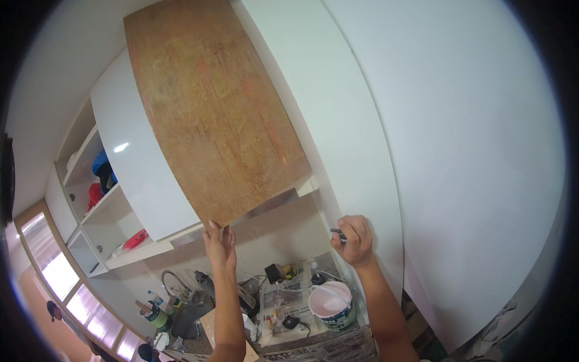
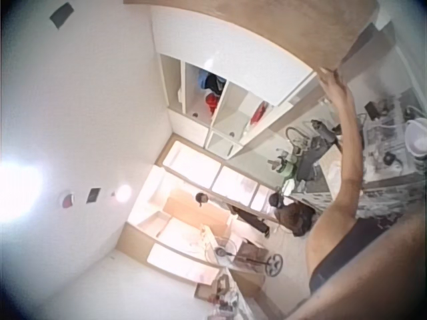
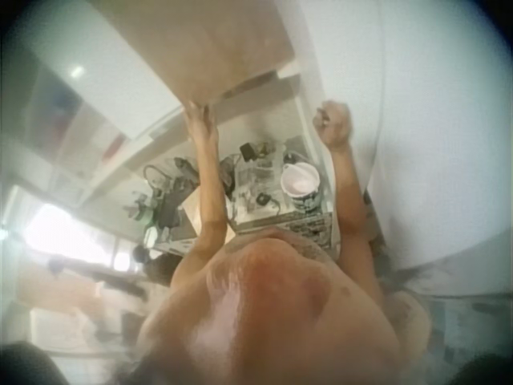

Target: The person installs a metal handle on a wall-mounted cabinet door. They open the cabinet, use a screwdriver to adjust the hinge, then retrieve two metal handle pieces and attach them to the door.

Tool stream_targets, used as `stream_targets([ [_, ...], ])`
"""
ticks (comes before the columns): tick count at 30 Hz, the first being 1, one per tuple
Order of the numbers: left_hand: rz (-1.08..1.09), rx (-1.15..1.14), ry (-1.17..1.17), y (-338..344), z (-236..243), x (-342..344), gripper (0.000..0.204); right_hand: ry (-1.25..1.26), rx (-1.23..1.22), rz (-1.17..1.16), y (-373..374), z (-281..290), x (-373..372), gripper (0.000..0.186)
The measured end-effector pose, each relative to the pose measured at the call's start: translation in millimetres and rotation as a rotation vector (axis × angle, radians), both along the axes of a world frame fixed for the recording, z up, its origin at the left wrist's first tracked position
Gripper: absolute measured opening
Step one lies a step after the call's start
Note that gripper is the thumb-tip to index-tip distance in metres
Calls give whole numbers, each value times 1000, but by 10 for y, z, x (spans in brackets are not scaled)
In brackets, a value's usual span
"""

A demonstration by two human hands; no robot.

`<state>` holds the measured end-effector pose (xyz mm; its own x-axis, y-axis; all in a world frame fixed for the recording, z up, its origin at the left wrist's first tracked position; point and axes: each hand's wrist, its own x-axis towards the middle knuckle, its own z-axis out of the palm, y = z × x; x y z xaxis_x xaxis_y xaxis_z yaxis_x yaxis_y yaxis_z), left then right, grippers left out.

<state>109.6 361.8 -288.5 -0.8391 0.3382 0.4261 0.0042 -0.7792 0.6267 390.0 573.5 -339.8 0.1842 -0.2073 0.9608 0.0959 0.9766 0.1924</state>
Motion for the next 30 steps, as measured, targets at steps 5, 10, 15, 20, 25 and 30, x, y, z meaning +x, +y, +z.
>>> stream_targets([
  [5, 40, 3, 16, -53, 36, 298, 38, 6, -6, 2, -3, 21, 16, 35],
  [10, 94, -14, 49, -137, 58, 550, 35, 8, -7, 10, -32, 30, -5, 36],
  [15, 110, -6, 129, -224, 70, 811, 32, 7, -3, 13, -56, 25, -37, 36],
  [20, 215, -69, 308, -188, 91, 1100, 40, 9, -12, 2, -2, 1, -2, 35],
  [25, 268, -180, 512, -156, 67, 1474, 47, -22, -16, 13, 55, -21, 177, 36],
  [30, 359, -180, 623, -109, 75, 1622, 51, -30, -28, 50, 88, -41, 160, 34],
])
